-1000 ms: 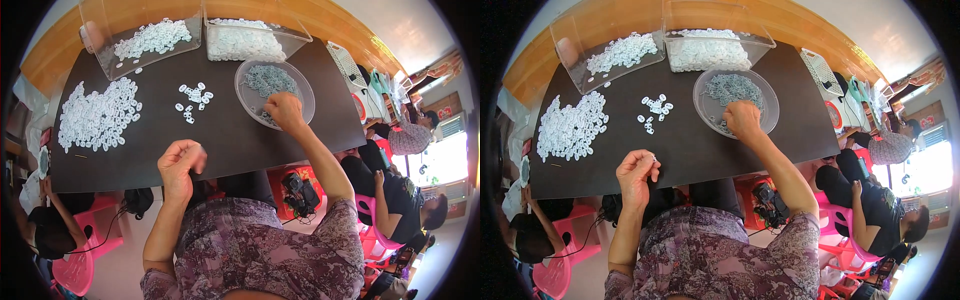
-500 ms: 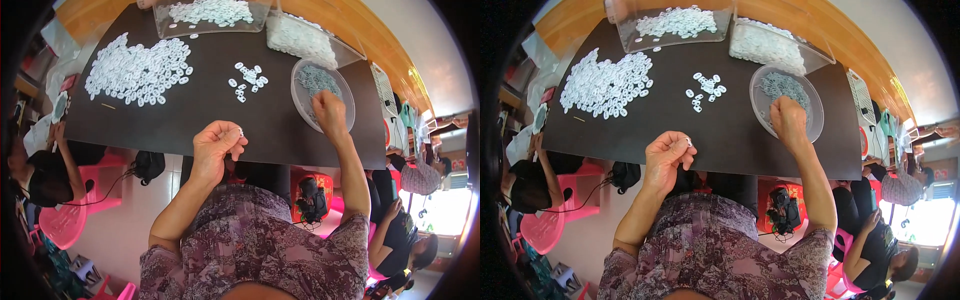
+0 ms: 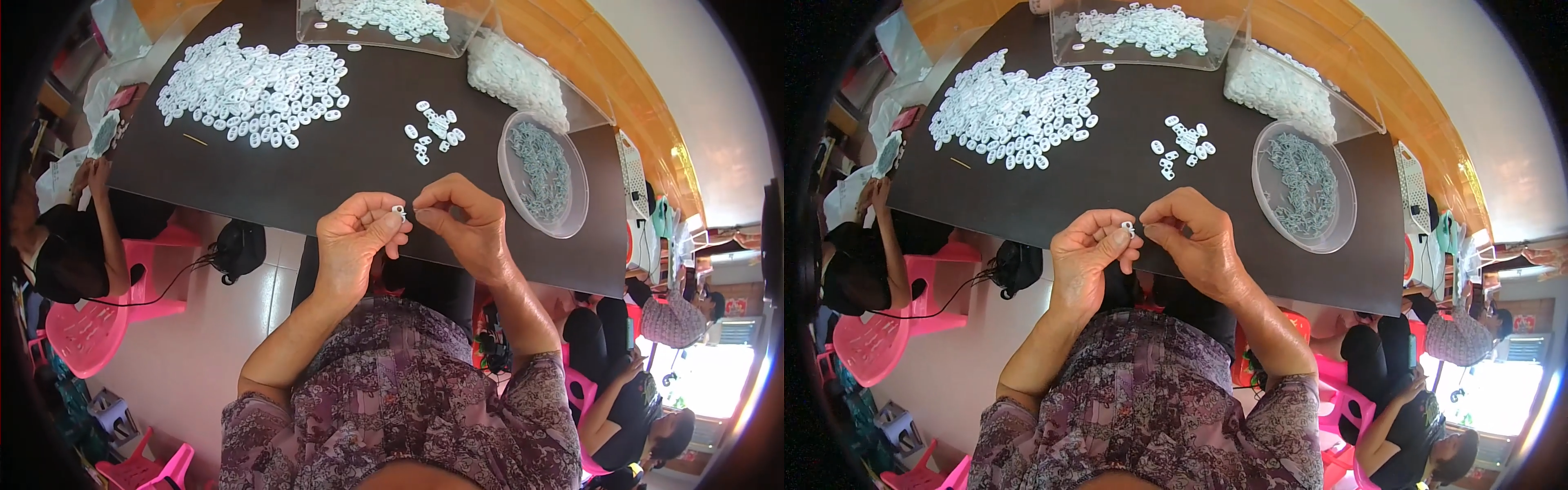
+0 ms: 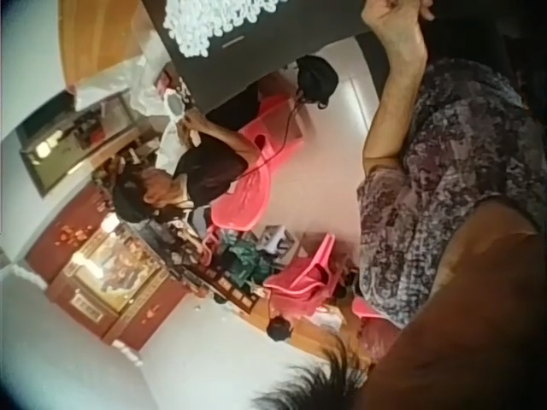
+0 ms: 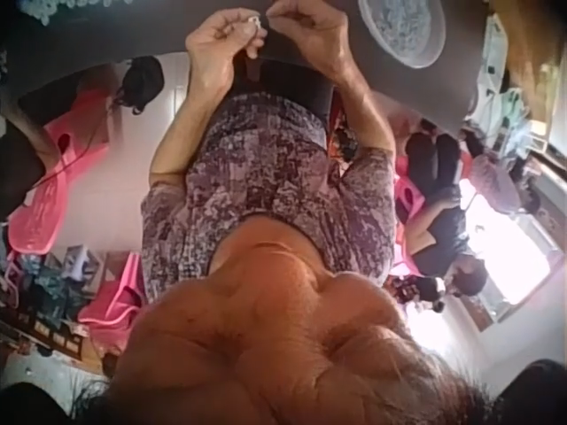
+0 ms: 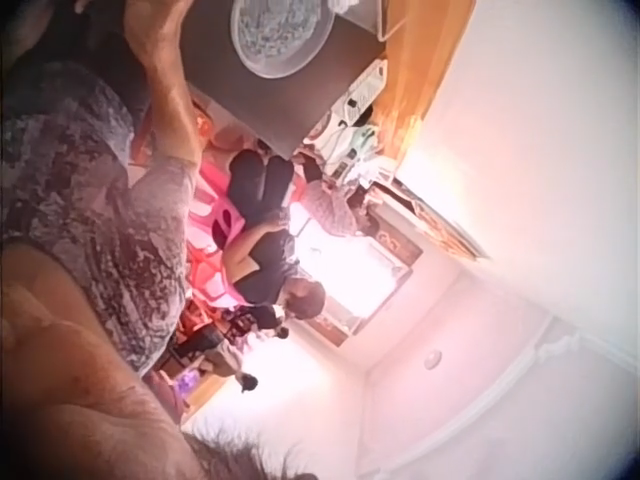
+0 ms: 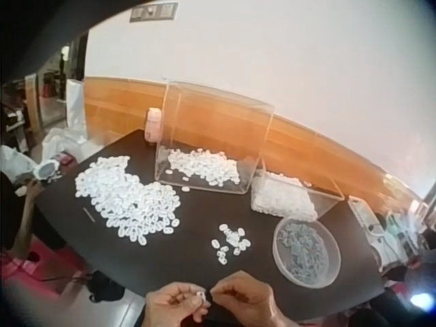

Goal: Manually inserting small grey inserts into white plastic housing components at a shared workbench.

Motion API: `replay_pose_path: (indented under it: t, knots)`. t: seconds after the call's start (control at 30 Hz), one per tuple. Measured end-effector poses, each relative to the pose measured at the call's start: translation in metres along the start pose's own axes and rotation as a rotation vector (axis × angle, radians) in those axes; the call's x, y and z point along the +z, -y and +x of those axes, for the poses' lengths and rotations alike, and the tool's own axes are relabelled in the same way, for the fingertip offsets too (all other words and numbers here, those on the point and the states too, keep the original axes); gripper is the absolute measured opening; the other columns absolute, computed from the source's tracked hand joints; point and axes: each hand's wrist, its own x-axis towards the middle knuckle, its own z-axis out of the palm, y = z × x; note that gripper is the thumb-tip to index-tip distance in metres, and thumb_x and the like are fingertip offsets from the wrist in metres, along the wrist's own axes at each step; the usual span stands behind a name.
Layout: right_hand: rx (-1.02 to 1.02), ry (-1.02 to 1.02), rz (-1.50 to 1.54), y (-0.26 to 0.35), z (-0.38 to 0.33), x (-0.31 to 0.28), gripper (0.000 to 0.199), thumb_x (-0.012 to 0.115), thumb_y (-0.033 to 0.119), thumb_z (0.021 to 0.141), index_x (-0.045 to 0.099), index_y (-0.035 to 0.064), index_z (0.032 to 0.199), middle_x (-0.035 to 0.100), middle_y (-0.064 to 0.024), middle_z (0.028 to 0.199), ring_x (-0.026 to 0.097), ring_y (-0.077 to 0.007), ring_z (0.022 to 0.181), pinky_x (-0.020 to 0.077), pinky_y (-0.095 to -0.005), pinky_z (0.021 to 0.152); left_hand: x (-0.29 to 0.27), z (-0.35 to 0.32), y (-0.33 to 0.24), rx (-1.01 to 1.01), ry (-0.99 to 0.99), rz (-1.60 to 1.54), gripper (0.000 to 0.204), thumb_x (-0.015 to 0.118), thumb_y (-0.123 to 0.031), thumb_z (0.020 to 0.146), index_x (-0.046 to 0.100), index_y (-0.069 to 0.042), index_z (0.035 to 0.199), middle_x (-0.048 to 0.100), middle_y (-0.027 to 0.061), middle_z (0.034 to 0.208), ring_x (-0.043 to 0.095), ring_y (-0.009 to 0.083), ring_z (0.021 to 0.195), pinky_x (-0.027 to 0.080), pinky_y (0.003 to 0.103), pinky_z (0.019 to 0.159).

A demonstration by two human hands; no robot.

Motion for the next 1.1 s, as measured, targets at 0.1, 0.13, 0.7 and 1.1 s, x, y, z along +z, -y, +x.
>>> replay_pose_path:
  t: [0.1, 0.13, 0.7, 1.1]
  knots:
    - [0.083, -0.001, 0.076, -0.001, -0.001, 0.007, 0.011, 0.065, -0.004, 0.077, 0.063, 0.0003, 0.087, 0.06, -0.0015, 0.084, 0.054, -0.0069, 0.078, 0.0419, -0.0217, 0.068, -0.002, -0.002, 0.0, 0.027, 0.003, -0.001, 0.016, 0.064, -0.007, 0.086, 0.061, 0.004, 0.098, 0.066, 0.0109, 0.081, 0.06, 0.0122, 0.063, 0.048, 0.022, 0.054]
    - [0.089, -0.017, 0.084, -0.003, -0.002, 0.01, 0.012, 0.066, -0.003, 0.077, 0.062, 0.0008, 0.087, 0.06, -0.0022, 0.082, 0.054, -0.0078, 0.075, 0.0435, -0.0229, 0.067, -0.002, -0.003, 0.0, 0.041, 0.008, 0.004, 0.016, 0.063, -0.007, 0.086, 0.061, 0.004, 0.098, 0.065, 0.0102, 0.081, 0.06, 0.012, 0.064, 0.048, 0.021, 0.054]
    - [0.092, 0.002, 0.048, 0.002, -0.002, 0.021, 0.012, 0.064, -0.006, 0.077, 0.062, -0.0017, 0.088, 0.059, -0.0031, 0.085, 0.053, -0.0081, 0.077, 0.0434, -0.022, 0.07, -0.011, -0.009, 0.004, 0.121, 0.015, 0.072, 0.017, 0.062, -0.009, 0.089, 0.06, 0.0, 0.103, 0.063, 0.0028, 0.086, 0.057, 0.006, 0.071, 0.045, 0.018, 0.058]
    - [0.083, 0.016, 0.033, 0.001, -0.003, 0.025, 0.013, 0.064, -0.007, 0.076, 0.062, -0.0017, 0.087, 0.058, -0.0028, 0.084, 0.053, -0.0078, 0.076, 0.0423, -0.0214, 0.069, -0.007, -0.013, 0.006, 0.244, -0.079, 0.261, 0.009, 0.061, -0.001, 0.086, 0.062, 0.002, 0.095, 0.059, 0.0006, 0.079, 0.052, 0.0044, 0.068, 0.044, 0.019, 0.059]
